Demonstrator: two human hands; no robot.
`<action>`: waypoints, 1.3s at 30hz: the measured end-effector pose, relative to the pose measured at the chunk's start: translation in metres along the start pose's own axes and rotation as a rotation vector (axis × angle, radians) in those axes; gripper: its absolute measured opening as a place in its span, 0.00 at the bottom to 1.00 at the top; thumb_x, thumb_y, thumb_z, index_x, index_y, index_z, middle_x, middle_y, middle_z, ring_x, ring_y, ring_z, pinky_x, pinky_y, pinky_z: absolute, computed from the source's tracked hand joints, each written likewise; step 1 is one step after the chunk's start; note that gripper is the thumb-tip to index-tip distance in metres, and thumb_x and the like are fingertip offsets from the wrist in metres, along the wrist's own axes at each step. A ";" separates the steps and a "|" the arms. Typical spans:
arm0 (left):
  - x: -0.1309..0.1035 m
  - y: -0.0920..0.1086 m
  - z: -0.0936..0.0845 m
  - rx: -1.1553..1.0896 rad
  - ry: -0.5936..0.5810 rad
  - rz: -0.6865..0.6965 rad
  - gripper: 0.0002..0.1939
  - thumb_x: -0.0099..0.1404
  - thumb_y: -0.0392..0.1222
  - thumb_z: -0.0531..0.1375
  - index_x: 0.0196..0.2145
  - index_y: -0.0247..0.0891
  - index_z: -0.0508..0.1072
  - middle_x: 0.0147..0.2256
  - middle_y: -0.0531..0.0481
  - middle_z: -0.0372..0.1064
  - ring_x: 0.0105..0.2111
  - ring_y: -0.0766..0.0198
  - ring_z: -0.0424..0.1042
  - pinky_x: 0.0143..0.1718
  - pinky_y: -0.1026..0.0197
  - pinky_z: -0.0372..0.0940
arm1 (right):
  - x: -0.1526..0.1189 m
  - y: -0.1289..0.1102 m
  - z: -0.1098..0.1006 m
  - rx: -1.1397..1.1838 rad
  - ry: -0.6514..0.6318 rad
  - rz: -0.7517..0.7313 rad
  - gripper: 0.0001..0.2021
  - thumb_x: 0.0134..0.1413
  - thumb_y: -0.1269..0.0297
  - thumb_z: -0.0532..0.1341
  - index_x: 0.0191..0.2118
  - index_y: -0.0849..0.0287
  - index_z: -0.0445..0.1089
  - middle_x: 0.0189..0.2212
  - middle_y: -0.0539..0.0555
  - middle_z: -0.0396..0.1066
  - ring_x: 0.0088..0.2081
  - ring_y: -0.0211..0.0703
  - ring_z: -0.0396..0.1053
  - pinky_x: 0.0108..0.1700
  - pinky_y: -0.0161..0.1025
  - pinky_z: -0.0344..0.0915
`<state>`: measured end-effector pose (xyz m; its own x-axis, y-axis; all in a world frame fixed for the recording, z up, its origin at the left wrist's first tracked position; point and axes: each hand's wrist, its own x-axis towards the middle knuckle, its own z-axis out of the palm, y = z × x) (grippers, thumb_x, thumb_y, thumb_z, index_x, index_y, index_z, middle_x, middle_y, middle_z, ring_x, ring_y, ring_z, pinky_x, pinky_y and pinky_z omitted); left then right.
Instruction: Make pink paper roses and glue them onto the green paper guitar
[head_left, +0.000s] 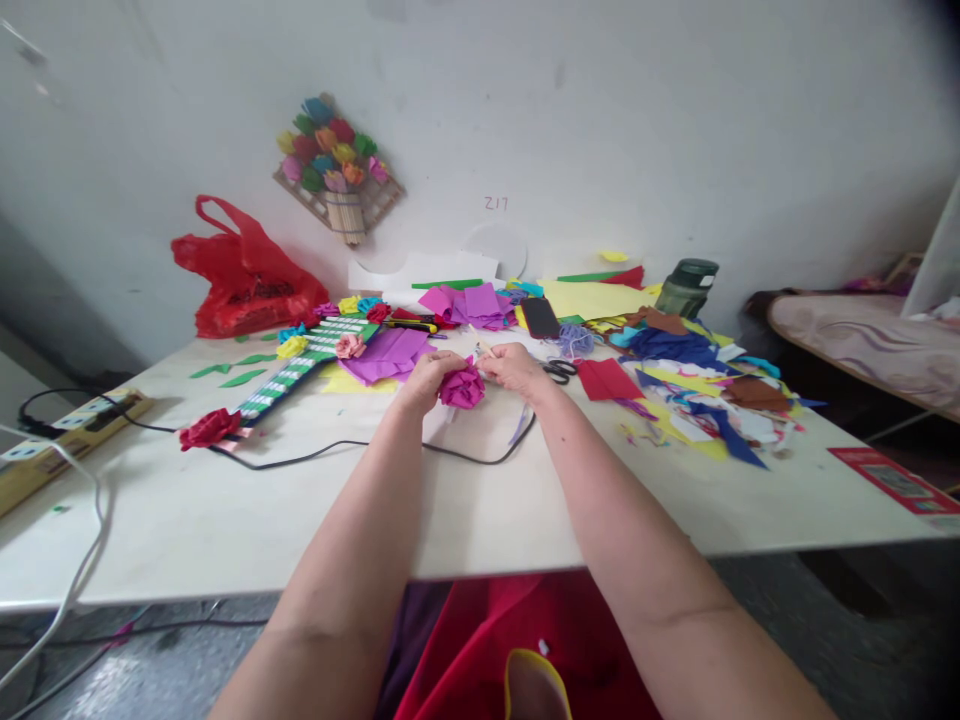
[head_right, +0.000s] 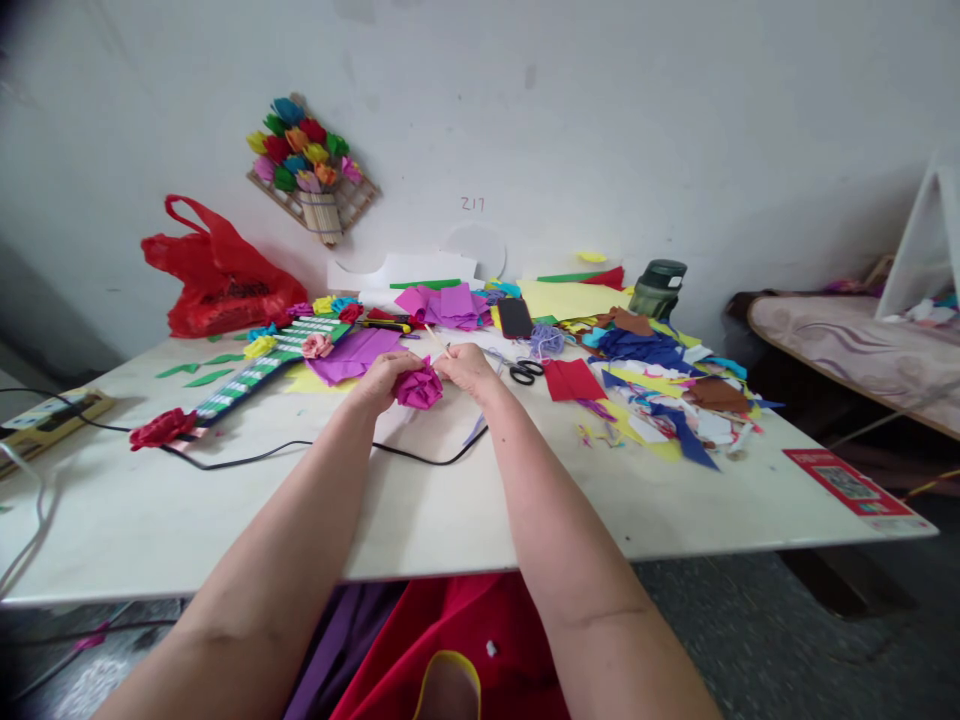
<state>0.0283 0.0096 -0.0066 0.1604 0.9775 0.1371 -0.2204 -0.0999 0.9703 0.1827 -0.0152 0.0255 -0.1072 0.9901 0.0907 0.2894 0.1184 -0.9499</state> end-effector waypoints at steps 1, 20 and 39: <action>0.000 0.001 0.000 -0.013 0.007 0.000 0.05 0.43 0.37 0.65 0.18 0.35 0.71 0.18 0.50 0.67 0.19 0.65 0.65 0.22 0.63 0.58 | 0.001 0.000 -0.001 0.001 0.014 0.008 0.06 0.35 0.63 0.59 0.21 0.61 0.64 0.14 0.44 0.55 0.18 0.30 0.49 0.22 0.33 0.43; 0.000 0.003 0.000 -0.090 0.060 -0.018 0.06 0.42 0.39 0.63 0.21 0.34 0.72 0.19 0.50 0.67 0.19 0.67 0.64 0.20 0.65 0.58 | 0.001 0.004 -0.004 -0.002 -0.115 -0.067 0.11 0.38 0.59 0.61 0.21 0.62 0.64 0.15 0.45 0.58 0.18 0.28 0.49 0.23 0.32 0.44; -0.003 0.005 0.000 -0.003 -0.033 -0.014 0.07 0.43 0.39 0.65 0.20 0.33 0.72 0.18 0.49 0.68 0.18 0.67 0.66 0.21 0.65 0.59 | 0.006 0.010 -0.015 -0.087 -0.116 -0.241 0.14 0.50 0.55 0.59 0.28 0.63 0.69 0.15 0.43 0.56 0.19 0.30 0.51 0.24 0.32 0.47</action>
<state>0.0268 0.0057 -0.0024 0.1951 0.9721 0.1302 -0.2209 -0.0858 0.9715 0.1995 -0.0068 0.0213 -0.2896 0.9180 0.2710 0.3226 0.3601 -0.8754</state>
